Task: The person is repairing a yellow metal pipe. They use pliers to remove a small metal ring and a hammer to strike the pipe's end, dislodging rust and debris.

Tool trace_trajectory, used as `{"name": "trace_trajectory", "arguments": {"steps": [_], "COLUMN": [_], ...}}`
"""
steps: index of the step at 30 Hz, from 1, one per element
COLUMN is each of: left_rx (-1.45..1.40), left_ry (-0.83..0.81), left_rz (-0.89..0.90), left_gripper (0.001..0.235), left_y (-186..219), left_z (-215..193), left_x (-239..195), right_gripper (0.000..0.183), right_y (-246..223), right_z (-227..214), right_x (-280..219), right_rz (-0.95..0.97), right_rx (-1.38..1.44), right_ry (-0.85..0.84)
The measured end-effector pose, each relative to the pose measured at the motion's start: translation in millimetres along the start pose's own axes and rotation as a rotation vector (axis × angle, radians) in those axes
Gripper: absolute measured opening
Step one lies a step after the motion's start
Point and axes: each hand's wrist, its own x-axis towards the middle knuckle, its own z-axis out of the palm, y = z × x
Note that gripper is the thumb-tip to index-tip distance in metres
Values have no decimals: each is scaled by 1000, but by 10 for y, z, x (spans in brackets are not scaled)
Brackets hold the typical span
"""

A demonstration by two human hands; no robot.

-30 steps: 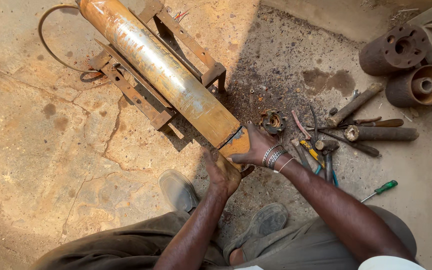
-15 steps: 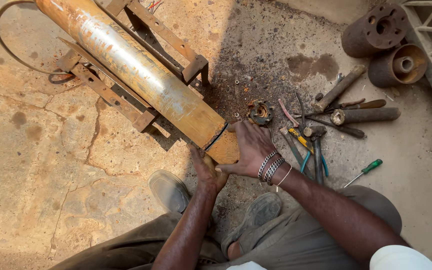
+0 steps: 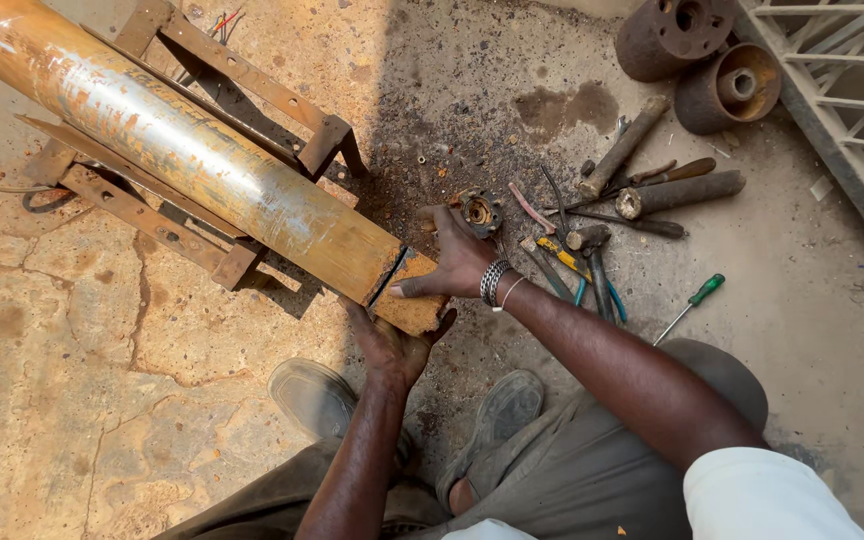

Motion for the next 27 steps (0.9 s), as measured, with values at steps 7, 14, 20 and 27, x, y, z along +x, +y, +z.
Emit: {"name": "trace_trajectory", "arguments": {"steps": [7,14,20,27], "left_rx": [-198,-94,-151,-106], "left_ry": [13,11,28,-3], "left_rz": [32,-5,49,10], "left_gripper": [124,123,115,120], "left_y": [-18,-93,-14,-13], "left_z": [-67,-41,-60,29], "left_x": [73,93,77,49], "right_gripper": [121,128,121,130], "right_y": [20,-116,-207,-241], "right_z": [277,-36,195,4], "right_x": [-330,-54,-427,-78], "right_rz": [-18,0,-64,25], "right_rx": [-628,526,-558,108], "right_ry": [63,-240,125,-158]}}
